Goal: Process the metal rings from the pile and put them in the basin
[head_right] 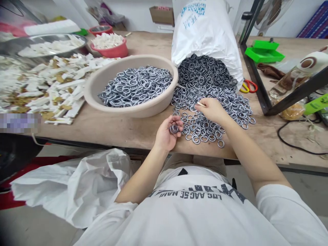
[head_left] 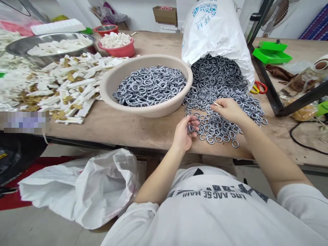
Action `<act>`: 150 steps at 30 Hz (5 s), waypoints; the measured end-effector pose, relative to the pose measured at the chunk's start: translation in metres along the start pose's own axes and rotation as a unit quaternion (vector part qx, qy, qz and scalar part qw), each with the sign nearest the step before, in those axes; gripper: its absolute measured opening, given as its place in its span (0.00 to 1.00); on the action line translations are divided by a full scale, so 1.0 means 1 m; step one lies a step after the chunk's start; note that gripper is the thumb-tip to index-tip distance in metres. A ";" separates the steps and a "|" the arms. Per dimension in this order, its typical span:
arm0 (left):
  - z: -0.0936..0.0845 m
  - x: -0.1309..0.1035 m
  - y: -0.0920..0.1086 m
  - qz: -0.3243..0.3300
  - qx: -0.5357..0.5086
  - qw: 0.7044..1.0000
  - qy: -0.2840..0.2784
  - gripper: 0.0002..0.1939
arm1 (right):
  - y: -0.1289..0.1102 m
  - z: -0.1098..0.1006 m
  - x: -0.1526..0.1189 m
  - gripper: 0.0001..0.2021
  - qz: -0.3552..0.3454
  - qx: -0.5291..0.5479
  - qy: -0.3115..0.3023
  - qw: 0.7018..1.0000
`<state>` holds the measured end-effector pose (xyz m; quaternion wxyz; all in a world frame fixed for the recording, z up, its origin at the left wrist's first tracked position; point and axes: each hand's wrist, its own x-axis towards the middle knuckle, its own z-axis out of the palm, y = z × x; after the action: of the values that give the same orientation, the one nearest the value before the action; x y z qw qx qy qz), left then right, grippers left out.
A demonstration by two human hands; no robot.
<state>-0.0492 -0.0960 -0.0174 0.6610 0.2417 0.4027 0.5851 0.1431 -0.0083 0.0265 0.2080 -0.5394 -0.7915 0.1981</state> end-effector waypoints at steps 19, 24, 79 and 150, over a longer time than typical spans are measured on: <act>0.019 -0.042 0.000 -0.058 0.039 0.992 -0.107 0.25 | -0.052 0.030 -0.076 0.18 -0.009 0.396 -0.020 0.918; 0.022 -0.043 0.008 -0.064 0.015 0.991 -0.118 0.25 | -0.053 0.022 -0.086 0.18 -0.060 0.196 0.065 0.977; 0.015 -0.030 0.001 -0.044 0.051 0.995 -0.076 0.16 | -0.046 0.036 -0.061 0.21 -0.034 0.326 0.062 0.943; 0.027 -0.040 -0.010 -0.065 -0.057 0.995 -0.052 0.21 | -0.040 0.030 -0.092 0.20 -0.159 -0.004 0.059 0.986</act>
<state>-0.0211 -0.1322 0.0000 0.7306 0.2072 0.3486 0.5494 0.1261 -0.1111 0.0121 0.2808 -0.4183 -0.8544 0.1274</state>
